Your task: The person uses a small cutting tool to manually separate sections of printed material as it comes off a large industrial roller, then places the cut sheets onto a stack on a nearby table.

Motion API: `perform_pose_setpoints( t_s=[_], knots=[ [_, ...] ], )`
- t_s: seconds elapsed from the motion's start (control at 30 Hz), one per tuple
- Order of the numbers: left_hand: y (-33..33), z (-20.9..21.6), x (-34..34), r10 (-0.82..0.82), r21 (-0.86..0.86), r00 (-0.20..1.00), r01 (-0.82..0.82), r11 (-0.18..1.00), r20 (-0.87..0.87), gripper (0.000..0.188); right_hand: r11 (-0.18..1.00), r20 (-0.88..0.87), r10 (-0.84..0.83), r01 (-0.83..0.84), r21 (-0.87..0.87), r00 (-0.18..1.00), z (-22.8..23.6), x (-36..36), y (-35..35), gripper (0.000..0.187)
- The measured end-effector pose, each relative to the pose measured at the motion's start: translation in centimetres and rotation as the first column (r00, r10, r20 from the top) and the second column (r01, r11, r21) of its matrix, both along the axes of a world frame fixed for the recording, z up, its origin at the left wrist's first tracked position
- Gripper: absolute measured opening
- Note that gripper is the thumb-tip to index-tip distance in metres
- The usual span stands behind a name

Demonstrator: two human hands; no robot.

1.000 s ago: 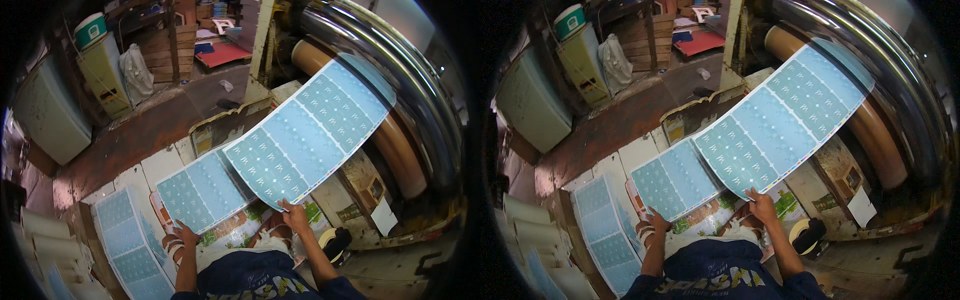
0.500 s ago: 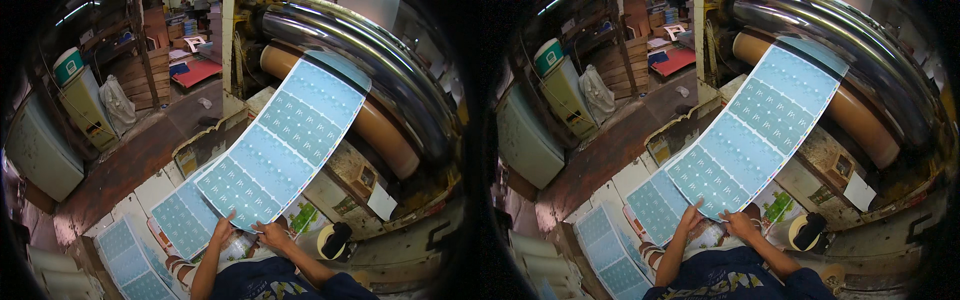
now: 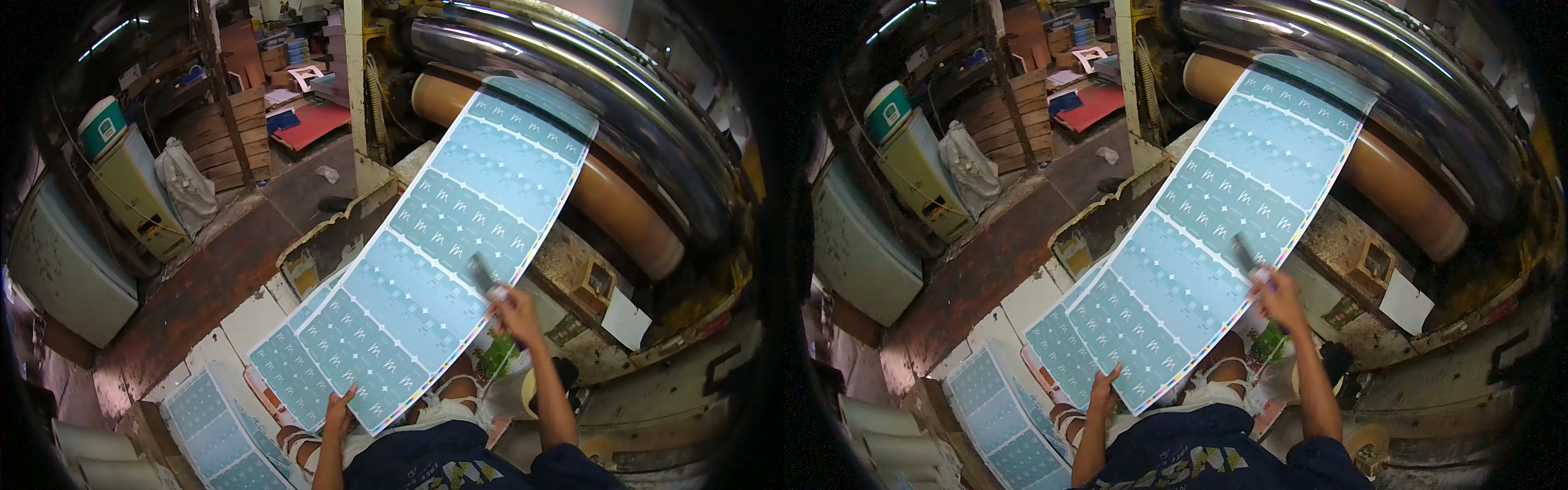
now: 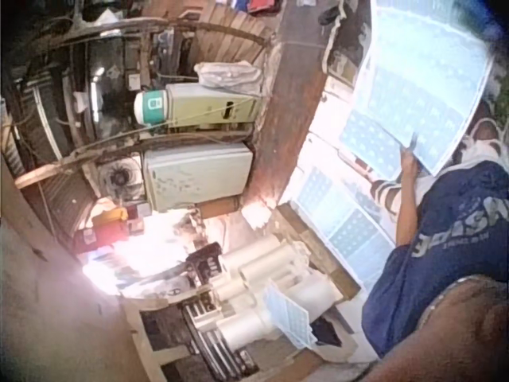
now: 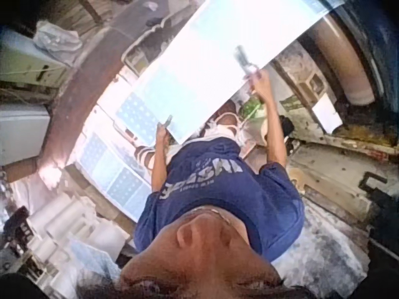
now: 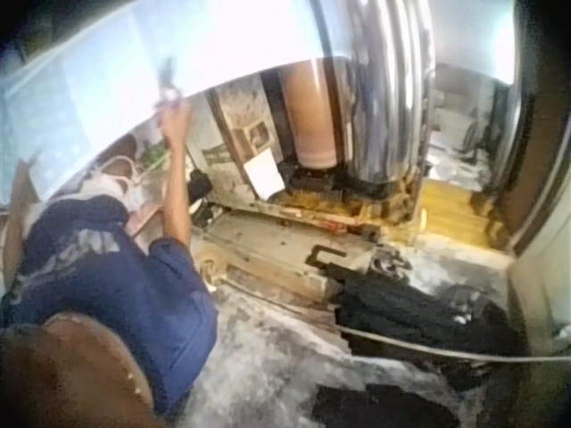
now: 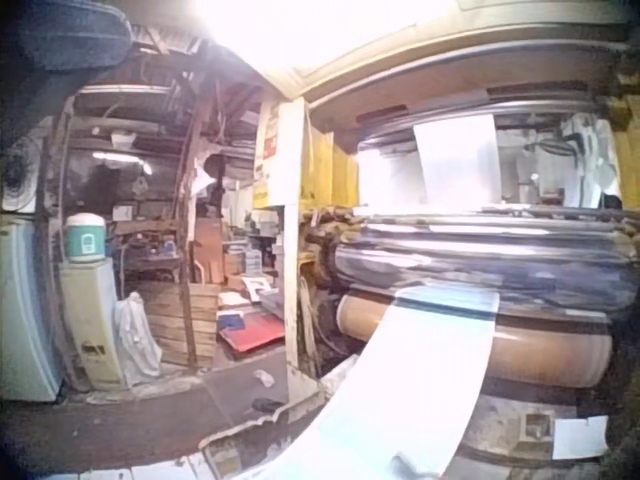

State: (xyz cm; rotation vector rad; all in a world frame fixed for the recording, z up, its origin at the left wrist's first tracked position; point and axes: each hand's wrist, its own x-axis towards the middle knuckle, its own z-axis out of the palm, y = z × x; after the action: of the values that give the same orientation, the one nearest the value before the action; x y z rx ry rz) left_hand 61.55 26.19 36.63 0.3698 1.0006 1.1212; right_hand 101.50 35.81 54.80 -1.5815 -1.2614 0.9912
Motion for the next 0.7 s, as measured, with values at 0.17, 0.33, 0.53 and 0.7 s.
perform_pose_setpoints(
  t_s=[0.17,0.33,0.53,0.7],
  knots=[
    [-0.4,1.9,-1.4,0.080,0.060,0.995,-0.076,0.995,-0.066,0.042,0.883,-0.053,-0.315,0.314,0.348,0.948,6.1,12.4,7.1,0.033],
    [-1.7,6.3,-2.3,0.160,0.049,0.977,-0.155,0.987,-0.144,0.045,0.811,0.000,-0.416,0.371,0.453,0.910,9.6,21.2,11.6,0.034],
    [-2.2,11.0,-3.0,0.147,0.065,0.972,-0.137,0.988,-0.184,0.047,0.868,-0.009,-0.328,0.305,0.391,0.945,9.5,26.6,14.9,0.034],
    [-3.1,12.0,-2.9,0.193,0.035,0.946,-0.191,0.981,-0.262,0.037,0.936,-0.080,-0.219,0.233,0.263,0.972,7.2,24.4,15.1,0.035]
  ],
)
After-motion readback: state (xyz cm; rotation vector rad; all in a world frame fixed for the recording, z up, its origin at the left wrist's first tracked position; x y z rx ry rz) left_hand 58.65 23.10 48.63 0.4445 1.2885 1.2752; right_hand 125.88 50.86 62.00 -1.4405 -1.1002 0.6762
